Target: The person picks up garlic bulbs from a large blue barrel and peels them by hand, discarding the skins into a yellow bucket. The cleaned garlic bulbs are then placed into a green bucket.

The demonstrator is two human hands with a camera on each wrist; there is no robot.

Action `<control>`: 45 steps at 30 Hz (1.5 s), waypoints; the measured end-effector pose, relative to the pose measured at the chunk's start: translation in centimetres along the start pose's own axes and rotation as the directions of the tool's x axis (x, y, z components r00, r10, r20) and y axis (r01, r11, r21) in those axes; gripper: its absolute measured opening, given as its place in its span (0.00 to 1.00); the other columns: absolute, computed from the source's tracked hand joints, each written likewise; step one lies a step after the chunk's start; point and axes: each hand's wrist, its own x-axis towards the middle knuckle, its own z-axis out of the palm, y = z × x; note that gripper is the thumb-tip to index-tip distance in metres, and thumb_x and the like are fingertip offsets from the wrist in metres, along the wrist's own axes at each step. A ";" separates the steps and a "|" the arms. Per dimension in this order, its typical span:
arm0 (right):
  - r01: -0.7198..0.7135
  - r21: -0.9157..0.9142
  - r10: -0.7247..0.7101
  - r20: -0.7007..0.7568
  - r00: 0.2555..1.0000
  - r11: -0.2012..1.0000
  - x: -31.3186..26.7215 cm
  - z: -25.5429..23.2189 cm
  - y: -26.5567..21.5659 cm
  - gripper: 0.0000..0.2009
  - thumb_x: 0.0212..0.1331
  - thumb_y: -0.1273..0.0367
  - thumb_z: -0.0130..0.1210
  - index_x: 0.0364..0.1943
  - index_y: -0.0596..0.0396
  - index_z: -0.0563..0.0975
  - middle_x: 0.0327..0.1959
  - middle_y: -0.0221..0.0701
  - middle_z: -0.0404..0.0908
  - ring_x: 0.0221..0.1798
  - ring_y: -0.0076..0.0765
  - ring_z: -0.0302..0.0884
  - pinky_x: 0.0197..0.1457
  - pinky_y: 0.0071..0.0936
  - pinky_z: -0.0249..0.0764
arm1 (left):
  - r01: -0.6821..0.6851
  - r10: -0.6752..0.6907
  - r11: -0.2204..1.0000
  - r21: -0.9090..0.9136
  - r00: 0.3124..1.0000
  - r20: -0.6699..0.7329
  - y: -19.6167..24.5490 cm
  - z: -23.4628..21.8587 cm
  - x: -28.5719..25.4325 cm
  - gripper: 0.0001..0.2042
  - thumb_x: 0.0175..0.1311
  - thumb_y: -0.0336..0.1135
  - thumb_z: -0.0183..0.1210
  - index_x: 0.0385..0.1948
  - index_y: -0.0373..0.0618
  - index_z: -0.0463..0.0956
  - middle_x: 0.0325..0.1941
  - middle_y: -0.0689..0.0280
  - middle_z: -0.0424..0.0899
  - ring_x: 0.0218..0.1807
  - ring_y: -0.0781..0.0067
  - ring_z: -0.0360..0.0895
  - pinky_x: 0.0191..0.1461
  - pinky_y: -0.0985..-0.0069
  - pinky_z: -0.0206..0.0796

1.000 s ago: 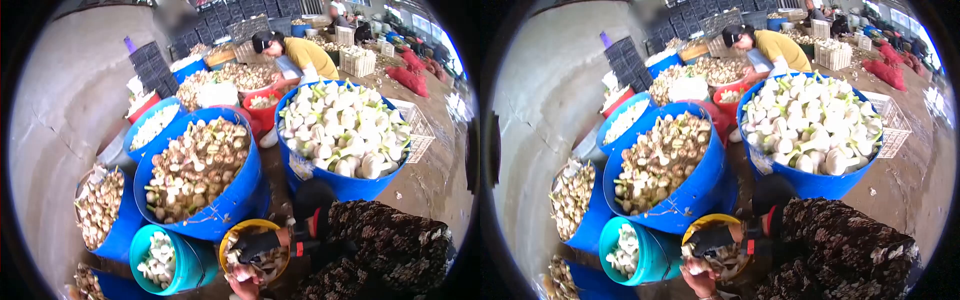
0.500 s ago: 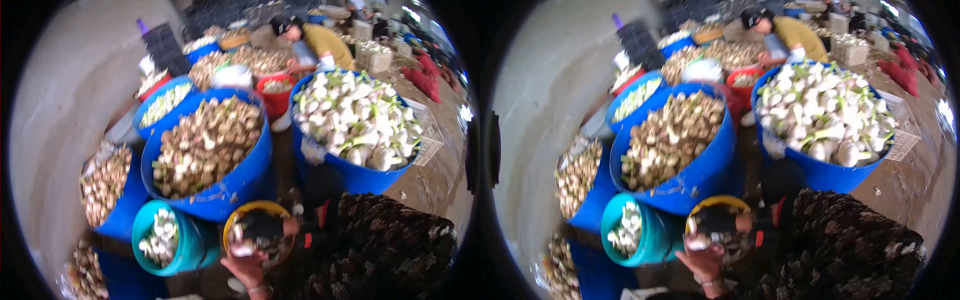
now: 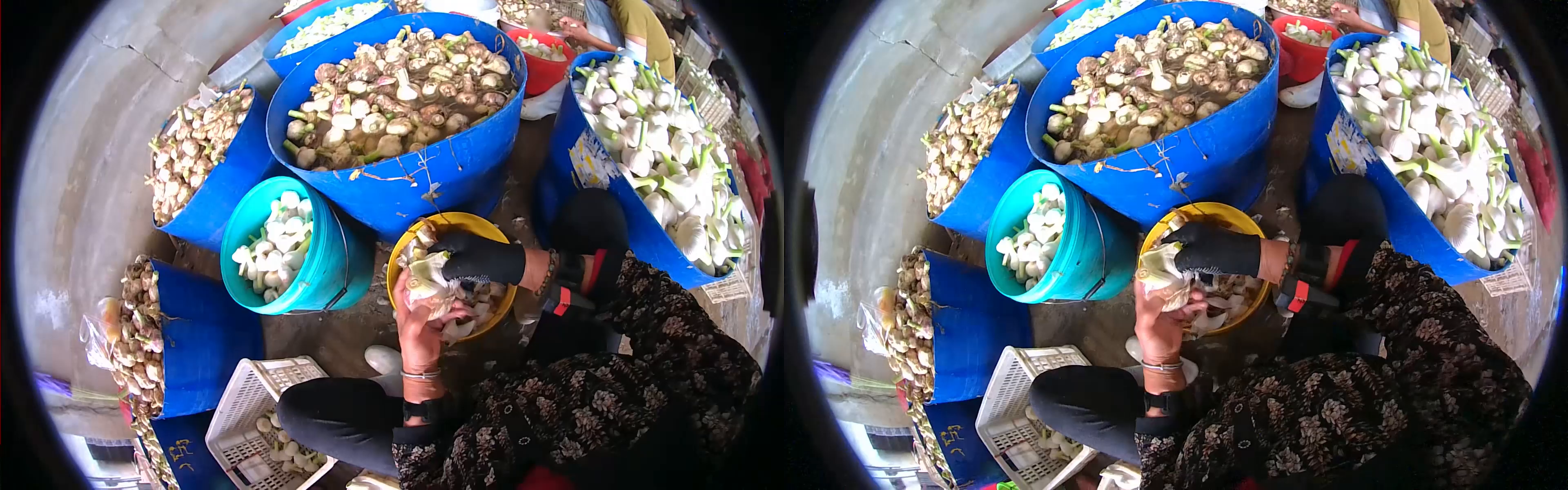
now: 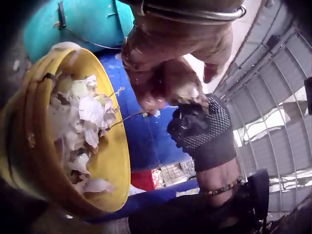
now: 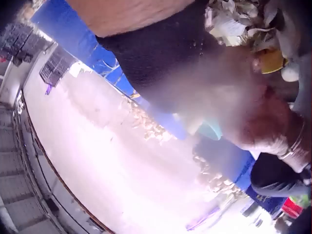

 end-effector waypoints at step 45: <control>0.444 -0.749 -0.414 0.247 0.876 0.493 -0.2 0.4 -5.1 0.15 0.57 0.60 0.54 0.45 0.50 0.75 0.37 0.38 0.79 0.39 0.47 0.78 0.42 0.41 0.72 | -0.229 0.336 0.626 0.745 0.942 0.007 2.3 -0.5 -0.6 0.32 0.44 0.20 0.64 0.54 0.43 0.61 0.46 0.65 0.71 0.46 0.76 0.72 0.51 0.79 0.66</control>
